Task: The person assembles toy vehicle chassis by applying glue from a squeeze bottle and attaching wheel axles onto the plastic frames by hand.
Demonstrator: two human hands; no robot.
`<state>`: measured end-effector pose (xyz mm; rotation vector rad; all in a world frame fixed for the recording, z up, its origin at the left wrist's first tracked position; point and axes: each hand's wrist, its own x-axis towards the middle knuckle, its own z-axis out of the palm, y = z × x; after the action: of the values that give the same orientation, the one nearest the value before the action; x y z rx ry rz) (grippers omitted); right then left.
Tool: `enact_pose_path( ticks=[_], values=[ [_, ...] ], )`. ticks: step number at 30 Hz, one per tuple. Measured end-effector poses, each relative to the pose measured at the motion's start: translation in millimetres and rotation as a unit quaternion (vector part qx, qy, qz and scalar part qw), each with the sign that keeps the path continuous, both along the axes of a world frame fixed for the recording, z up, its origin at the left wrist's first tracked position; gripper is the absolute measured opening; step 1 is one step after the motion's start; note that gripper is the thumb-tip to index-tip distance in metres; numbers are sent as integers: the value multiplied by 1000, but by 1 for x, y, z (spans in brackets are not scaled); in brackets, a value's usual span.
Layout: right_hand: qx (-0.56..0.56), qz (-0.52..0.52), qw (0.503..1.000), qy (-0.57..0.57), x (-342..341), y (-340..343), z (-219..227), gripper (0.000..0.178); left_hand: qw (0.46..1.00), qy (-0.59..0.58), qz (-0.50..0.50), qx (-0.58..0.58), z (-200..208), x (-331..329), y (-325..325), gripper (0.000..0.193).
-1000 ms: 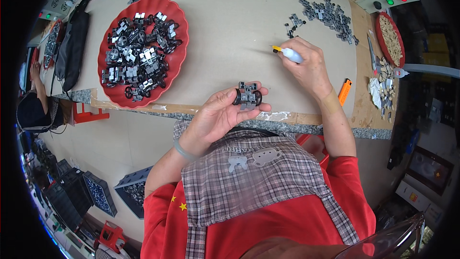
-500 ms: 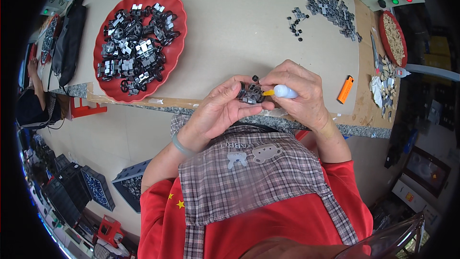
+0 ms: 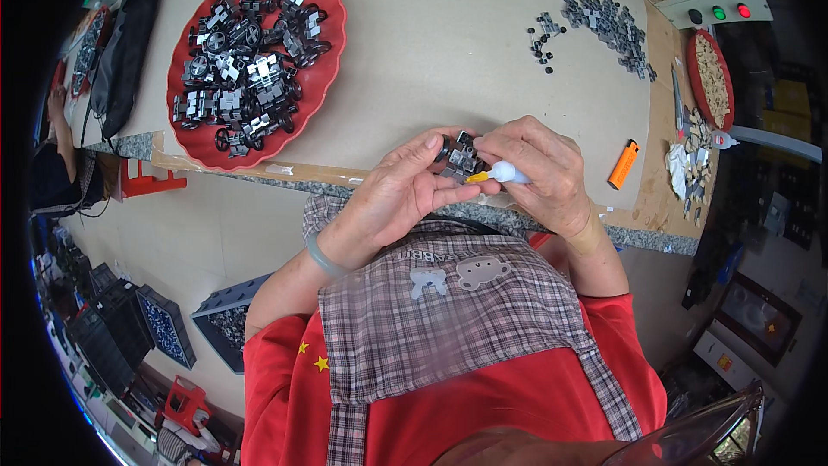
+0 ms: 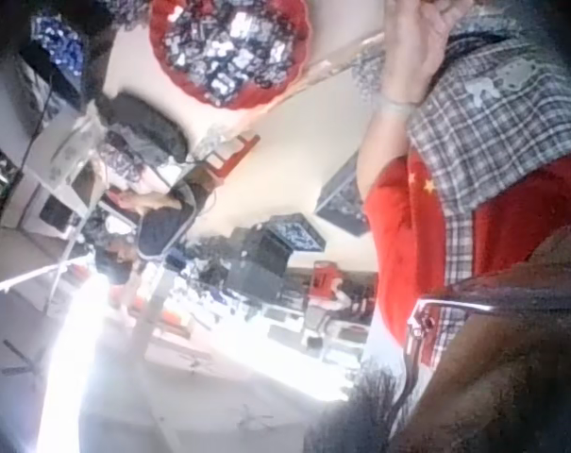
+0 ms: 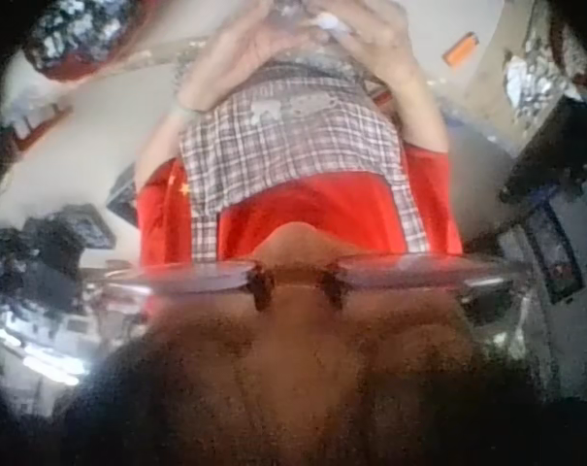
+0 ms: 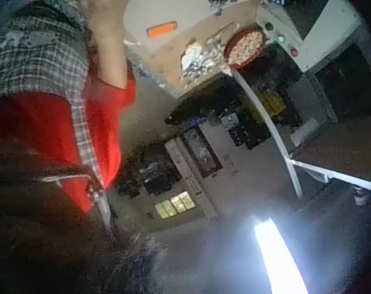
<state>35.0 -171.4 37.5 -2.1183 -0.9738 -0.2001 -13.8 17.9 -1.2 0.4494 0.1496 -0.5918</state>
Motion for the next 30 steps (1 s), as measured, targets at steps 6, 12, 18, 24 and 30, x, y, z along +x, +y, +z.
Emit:
enact_pose_path(
  ticks=[6,12,18,24,30],
  values=[
    [-26,26,999,-19,2,-1,0,26,997,-36,-8,73,5,-1,-2,44],
    [-56,20,995,77,5,-4,5,28,995,-34,-17,97,2,2,0,43],
    [39,42,962,266,16,-15,-2,31,999,-5,-28,36,1,3,2,46],
    [115,-11,923,368,12,-19,-7,18,998,-23,-33,48,1,4,-1,47],
    [122,9,943,310,11,-16,-15,16,998,-30,-29,43,2,3,-1,47]
  ],
)
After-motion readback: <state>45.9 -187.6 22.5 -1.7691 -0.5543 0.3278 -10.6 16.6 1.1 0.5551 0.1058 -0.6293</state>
